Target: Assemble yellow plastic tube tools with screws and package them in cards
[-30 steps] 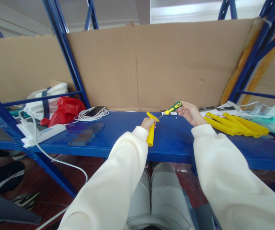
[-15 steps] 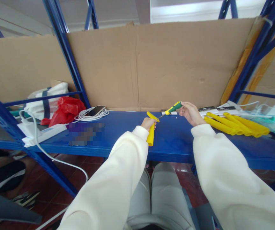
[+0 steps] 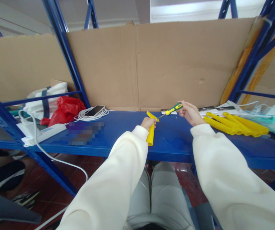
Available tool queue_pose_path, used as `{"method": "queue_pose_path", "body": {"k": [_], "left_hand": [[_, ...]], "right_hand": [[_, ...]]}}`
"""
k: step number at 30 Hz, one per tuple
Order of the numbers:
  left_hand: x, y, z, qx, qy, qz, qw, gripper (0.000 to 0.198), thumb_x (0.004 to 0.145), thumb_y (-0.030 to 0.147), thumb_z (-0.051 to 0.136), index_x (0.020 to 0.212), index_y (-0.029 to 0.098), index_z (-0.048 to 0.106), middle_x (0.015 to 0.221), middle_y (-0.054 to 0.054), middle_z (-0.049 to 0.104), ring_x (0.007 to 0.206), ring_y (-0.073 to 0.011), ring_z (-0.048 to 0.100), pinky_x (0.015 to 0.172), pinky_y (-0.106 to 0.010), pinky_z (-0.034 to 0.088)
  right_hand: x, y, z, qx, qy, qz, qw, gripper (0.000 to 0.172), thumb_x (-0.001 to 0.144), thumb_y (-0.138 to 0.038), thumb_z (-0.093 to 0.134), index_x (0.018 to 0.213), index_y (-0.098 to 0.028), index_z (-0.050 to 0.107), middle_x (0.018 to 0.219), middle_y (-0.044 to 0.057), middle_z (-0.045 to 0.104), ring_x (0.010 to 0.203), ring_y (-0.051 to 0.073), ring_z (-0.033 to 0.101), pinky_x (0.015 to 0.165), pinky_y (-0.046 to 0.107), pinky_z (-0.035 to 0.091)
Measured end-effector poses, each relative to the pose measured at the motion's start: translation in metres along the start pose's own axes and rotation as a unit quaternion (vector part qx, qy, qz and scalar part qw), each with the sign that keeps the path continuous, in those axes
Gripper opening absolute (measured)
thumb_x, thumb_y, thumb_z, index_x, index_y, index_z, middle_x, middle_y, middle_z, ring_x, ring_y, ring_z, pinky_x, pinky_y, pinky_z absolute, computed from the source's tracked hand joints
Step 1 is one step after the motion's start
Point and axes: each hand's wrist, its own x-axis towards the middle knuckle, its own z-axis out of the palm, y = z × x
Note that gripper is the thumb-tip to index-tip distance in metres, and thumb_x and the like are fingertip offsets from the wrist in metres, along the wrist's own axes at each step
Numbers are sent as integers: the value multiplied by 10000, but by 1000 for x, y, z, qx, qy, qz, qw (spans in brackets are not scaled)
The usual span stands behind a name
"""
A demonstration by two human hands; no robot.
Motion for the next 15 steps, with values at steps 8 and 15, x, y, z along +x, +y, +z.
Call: {"method": "queue_pose_path", "body": {"k": [8,15], "left_hand": [[3,-2,-1,11,6,-2,1000,124,826,19,615,742,103,654,446,54,464,383,-82,423,444,-222,371],[0,0,-1,6,4,1,1000,124,843,16,605,758,98,644,448,55,468,375,-77,421,428,-217,352]], "right_hand": [[-1,2,2,15,-40,7,999,356,734,-465,852,838,-232,604,563,-58,556,481,92,511,453,207,434],[5,6,0,21,15,23,999,493,641,-488,907,730,-223,500,565,-65,562,465,73,506,422,183,410]]}}
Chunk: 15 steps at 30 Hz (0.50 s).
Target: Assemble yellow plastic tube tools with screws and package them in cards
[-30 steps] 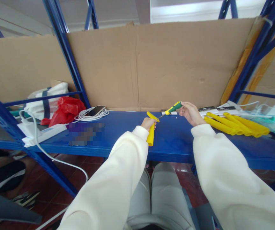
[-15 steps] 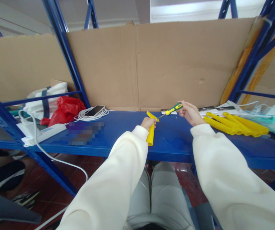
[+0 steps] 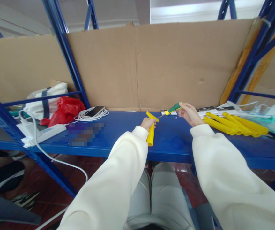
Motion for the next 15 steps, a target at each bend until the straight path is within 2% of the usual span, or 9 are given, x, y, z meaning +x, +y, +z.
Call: {"method": "queue_pose_path", "body": {"k": [6,9,15], "left_hand": [[0,0,0,-8,-5,0,1000,143,810,26,664,711,120,623,458,55,472,378,-74,420,433,-215,348],[2,-1,0,-6,-3,0,1000,185,819,24,641,671,129,605,456,50,467,381,-78,420,444,-223,353],[5,-3,0,-8,3,1,1000,272,807,13,634,587,147,547,461,42,463,392,-83,424,473,-239,364]], "right_hand": [[-2,1,1,-9,21,-15,1000,419,687,-502,874,766,-229,566,469,-93,452,392,68,414,371,188,355],[-3,0,1,-9,1,-14,1000,375,738,-516,836,792,-227,604,507,-64,510,414,81,451,380,199,377],[-4,-4,2,-1,-36,2,999,305,790,-450,806,803,-220,606,603,-26,617,502,96,556,490,216,466]]}}
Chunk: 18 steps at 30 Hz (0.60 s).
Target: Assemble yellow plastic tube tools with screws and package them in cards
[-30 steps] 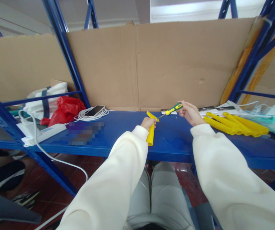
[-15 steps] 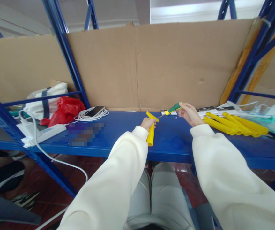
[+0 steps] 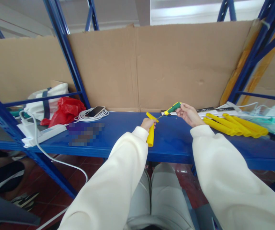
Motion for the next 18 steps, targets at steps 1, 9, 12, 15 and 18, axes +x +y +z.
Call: {"method": "queue_pose_path", "body": {"k": [1,9,12,15,18], "left_hand": [[0,0,0,2,2,-1,1000,280,814,12,625,583,148,543,459,42,460,393,-84,425,475,-240,365],[0,1,0,2,0,-5,1000,277,810,13,643,588,147,544,464,43,468,386,-75,420,461,-229,352],[1,1,-1,2,1,-4,1000,235,803,19,651,615,139,576,465,46,469,389,-80,424,464,-232,361],[1,0,-1,7,2,-3,1000,217,823,27,624,636,134,599,457,44,464,391,-87,433,466,-233,371],[4,-1,-1,11,6,-2,1000,206,825,33,617,646,135,610,443,43,459,391,-91,439,455,-230,372]], "right_hand": [[0,0,0,0,0,-1,1000,307,784,-449,811,809,-221,607,596,-31,611,501,94,552,494,214,464],[1,1,1,5,41,-8,999,415,665,-454,882,711,-222,541,548,-58,543,474,84,497,437,200,405],[1,2,0,5,36,-4,999,415,689,-452,863,700,-224,516,506,-63,504,444,86,468,417,203,389],[1,2,-1,0,26,-9,1000,375,729,-475,832,748,-233,546,462,-75,458,412,90,427,398,208,376],[0,1,0,4,11,-9,1000,354,735,-488,830,791,-231,592,487,-61,499,423,92,453,402,209,384]]}}
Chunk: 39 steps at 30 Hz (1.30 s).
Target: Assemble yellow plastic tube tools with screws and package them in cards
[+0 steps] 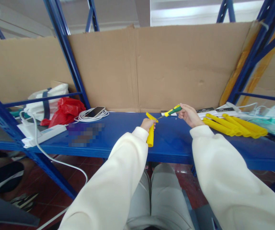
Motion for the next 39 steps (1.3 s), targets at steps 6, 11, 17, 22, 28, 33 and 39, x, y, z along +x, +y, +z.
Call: {"method": "queue_pose_path", "body": {"k": [6,11,17,22,28,33,39], "left_hand": [[4,-2,0,-5,5,-4,1000,121,804,54,677,719,134,642,439,63,455,374,-81,438,423,-209,351],[3,-2,0,-1,2,1,1000,136,834,40,621,730,126,641,436,58,454,373,-84,438,420,-216,353],[0,0,0,3,0,3,1000,118,826,35,608,753,113,658,422,54,454,376,-88,434,419,-217,354],[0,0,0,7,0,4,1000,188,828,35,613,662,123,614,440,46,460,382,-88,434,454,-231,370],[-2,0,1,6,8,4,1000,233,826,26,606,624,139,582,438,51,449,384,-85,431,461,-229,373],[-3,1,1,12,3,5,1000,270,837,26,600,599,146,557,426,53,444,378,-80,426,444,-221,355],[0,0,0,13,-1,3,1000,200,831,28,603,656,124,611,439,50,462,384,-88,442,470,-230,387]], "right_hand": [[-3,-4,4,3,-36,5,999,350,699,-447,869,836,-233,630,610,-38,631,491,98,537,462,220,451],[0,1,2,-7,-4,-18,1000,419,675,-493,882,763,-229,568,551,-68,552,452,77,483,417,196,410],[4,6,0,-12,20,-13,1000,483,649,-537,887,734,-234,521,495,-81,507,412,75,456,379,189,384],[3,7,-1,-31,19,-24,999,511,689,-626,826,717,-229,506,419,-100,407,353,62,371,358,192,322],[-1,1,2,-13,-24,-22,999,438,685,-551,860,815,-217,608,557,-49,581,444,81,497,415,204,396],[-1,3,3,-25,-1,-45,999,437,667,-529,875,808,-223,597,517,-72,535,425,78,453,407,206,382],[2,6,3,-39,44,-26,998,447,682,-506,866,734,-222,525,523,-64,543,424,71,458,397,192,367]]}}
